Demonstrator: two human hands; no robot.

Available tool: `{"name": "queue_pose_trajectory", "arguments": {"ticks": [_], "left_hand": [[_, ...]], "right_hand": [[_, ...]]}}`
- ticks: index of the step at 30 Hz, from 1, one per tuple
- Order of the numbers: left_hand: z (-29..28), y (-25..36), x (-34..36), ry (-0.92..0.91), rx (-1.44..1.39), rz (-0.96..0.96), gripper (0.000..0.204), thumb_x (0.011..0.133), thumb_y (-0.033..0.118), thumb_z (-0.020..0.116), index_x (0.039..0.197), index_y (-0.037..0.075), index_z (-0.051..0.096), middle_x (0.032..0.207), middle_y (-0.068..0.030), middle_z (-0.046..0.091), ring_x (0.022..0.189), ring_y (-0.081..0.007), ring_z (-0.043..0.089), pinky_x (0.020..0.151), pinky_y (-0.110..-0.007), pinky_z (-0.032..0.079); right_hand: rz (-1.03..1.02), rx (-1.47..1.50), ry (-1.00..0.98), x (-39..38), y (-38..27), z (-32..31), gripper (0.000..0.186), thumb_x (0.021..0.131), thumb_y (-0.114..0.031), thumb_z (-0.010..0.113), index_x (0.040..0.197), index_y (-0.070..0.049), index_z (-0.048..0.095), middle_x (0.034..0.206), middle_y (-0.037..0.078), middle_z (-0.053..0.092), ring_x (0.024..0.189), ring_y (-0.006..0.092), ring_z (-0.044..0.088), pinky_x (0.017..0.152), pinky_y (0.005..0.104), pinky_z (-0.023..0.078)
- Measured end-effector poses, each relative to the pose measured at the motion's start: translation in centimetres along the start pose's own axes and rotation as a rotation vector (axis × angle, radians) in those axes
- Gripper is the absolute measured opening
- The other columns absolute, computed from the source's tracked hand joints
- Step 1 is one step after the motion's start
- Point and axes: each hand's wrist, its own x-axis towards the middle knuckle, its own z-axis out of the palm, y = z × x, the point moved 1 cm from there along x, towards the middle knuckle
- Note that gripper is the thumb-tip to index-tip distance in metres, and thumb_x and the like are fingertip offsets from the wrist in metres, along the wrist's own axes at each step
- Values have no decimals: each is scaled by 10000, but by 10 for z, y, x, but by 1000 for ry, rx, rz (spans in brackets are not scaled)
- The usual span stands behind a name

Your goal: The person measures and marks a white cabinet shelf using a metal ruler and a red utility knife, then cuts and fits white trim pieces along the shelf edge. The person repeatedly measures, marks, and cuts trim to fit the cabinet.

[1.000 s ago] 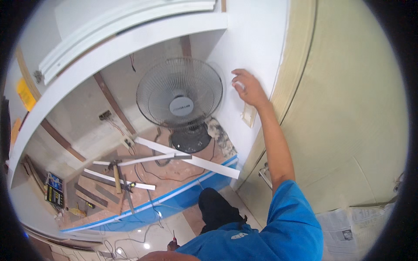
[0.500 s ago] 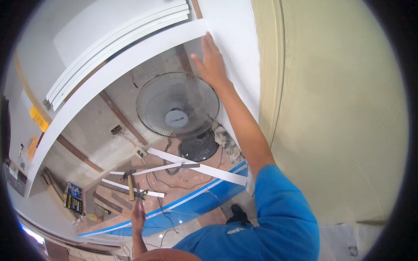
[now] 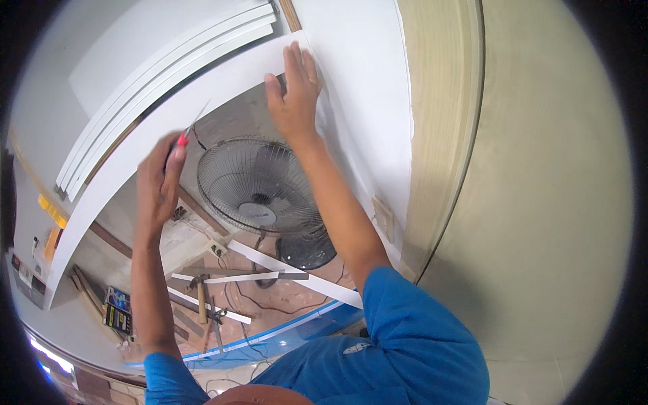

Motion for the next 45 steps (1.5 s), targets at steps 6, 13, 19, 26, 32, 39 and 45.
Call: {"name": "queue_pose_trajectory", "arguments": {"ticks": [6,13,19,26,32,39,45], "left_hand": [[44,32,107,15,316,234,444,1102,438,497,1110,22,652,929,-207,711,844,-416,697,749,-509,537],[76,47,165,-50,503,287,421,1114,428,460,1173,53,641,1032,-184,705,946,-410,696,801,-519,546],[83,47,171,-65,580,318,381,1100,398,471,1174,70,648,1092,-155,681,967,-394,698,817,-511,561],[89,50,175,-74,582,314,356,1082,380,499,1120,59,647,1105,-151,685,992,-386,700,836,-514,555],[89,53,174,-68,579,282,362,1080,387,503,1125,62,654,1122,-155,692,1003,-394,700,842,-524,543],[90,56,174,-68,590,277,368,1080,389,504,1123,58,659,1109,-154,695,989,-395,703,840,-526,545],[90,58,173,-70,606,268,378,1084,389,498,1118,49,658,1096,-156,694,967,-389,709,829,-521,554]], "right_hand": [[548,548,-96,-9,-18,-1,500,1129,-425,498,1050,18,716,977,83,750,909,162,670,847,342,541],[674,619,-105,43,-12,11,567,1131,-432,427,946,36,687,717,124,683,558,204,636,564,365,513],[711,769,-99,57,0,17,499,1120,-352,470,907,50,674,698,106,677,484,184,613,432,338,485],[717,831,-100,56,8,18,432,1114,-291,497,919,53,671,697,108,675,445,173,588,412,323,471],[721,839,-115,59,4,15,431,1123,-283,482,925,53,666,696,99,665,446,170,590,410,320,468],[723,834,-127,59,5,14,426,1129,-287,472,948,50,659,699,93,653,448,174,589,411,323,475],[738,840,-148,59,4,12,427,1141,-314,458,978,26,656,756,87,677,464,165,574,426,303,467]]}}
